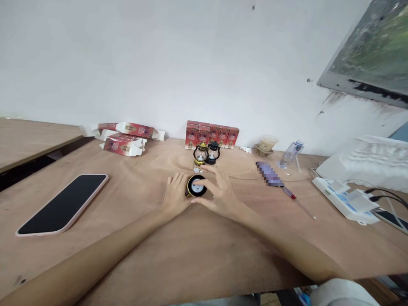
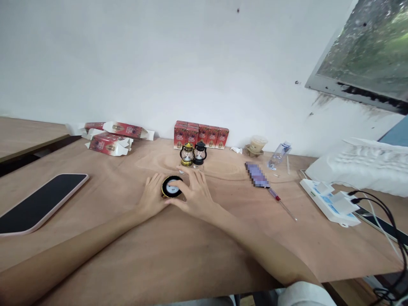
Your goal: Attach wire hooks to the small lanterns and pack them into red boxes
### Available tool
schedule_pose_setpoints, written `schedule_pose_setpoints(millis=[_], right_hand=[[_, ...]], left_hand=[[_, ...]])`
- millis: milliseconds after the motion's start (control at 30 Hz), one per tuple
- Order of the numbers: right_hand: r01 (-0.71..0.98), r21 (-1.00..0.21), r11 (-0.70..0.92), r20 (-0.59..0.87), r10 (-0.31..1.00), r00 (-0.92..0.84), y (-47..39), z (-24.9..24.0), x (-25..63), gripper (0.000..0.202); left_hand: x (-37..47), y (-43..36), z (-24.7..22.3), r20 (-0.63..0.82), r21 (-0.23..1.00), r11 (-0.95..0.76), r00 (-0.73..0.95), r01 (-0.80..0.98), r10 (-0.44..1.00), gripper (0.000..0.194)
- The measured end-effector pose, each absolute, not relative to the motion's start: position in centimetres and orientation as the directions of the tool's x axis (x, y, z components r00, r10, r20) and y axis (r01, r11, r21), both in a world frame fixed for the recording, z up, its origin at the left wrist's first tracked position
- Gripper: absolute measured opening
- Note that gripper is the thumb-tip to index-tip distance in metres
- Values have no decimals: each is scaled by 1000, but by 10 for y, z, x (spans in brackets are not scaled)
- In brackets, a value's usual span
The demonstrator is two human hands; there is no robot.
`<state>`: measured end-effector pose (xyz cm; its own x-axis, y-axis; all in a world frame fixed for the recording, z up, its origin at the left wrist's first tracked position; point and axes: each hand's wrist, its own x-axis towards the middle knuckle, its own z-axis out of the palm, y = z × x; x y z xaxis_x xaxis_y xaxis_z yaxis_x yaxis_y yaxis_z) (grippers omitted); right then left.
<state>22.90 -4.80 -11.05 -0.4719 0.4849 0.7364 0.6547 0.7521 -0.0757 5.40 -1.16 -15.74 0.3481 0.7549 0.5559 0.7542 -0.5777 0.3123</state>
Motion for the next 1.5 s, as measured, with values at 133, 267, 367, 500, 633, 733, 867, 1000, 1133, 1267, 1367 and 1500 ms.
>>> schedule_pose_setpoints(millis=[133,267,367,500,633,733,867,1000,1133,1267,1367,1500], right_hand=[[634,-126,763,753,490,-440,-47,-114,227,28],[623,-135,770,762,483,-431,-46,-114,226,26],[642,-130,756,764,489,-421,-44,-115,226,24],[654,-125,746,764,493,-417,-44,-116,225,23],[635,-108,765,732,494,-470,-48,-109,230,31],[632,-140,762,742,503,-443,-49,-101,244,34],[720,-187,668,745,574,-340,-38,-101,271,23],[797,-64,600,452,730,-513,-26,-116,292,13],[783,111,612,274,738,-616,-26,-129,290,18],[736,261,624,240,697,-676,-30,-131,280,23],[696,338,633,218,667,-712,-29,-129,276,23],[617,427,661,172,610,-773,-28,-124,270,17]], left_hand=[[54,-10,-159,562,311,-585,351,749,749,49],[54,-10,-162,574,305,-585,345,751,742,46],[55,-9,-165,593,303,-571,318,763,740,39],[55,-8,-166,606,292,-577,319,763,729,40],[55,-10,-161,578,296,-575,336,763,744,45],[56,-12,-157,580,307,-559,314,770,752,42],[57,-13,-157,583,305,-555,309,774,751,38],[56,-11,-159,586,299,-553,308,777,750,39],[55,-12,-158,587,285,-554,314,783,746,38],[56,-13,-157,588,271,-557,324,785,741,38],[56,-14,-156,580,272,-552,324,788,748,38],[55,-13,-157,571,265,-557,338,787,748,37]])
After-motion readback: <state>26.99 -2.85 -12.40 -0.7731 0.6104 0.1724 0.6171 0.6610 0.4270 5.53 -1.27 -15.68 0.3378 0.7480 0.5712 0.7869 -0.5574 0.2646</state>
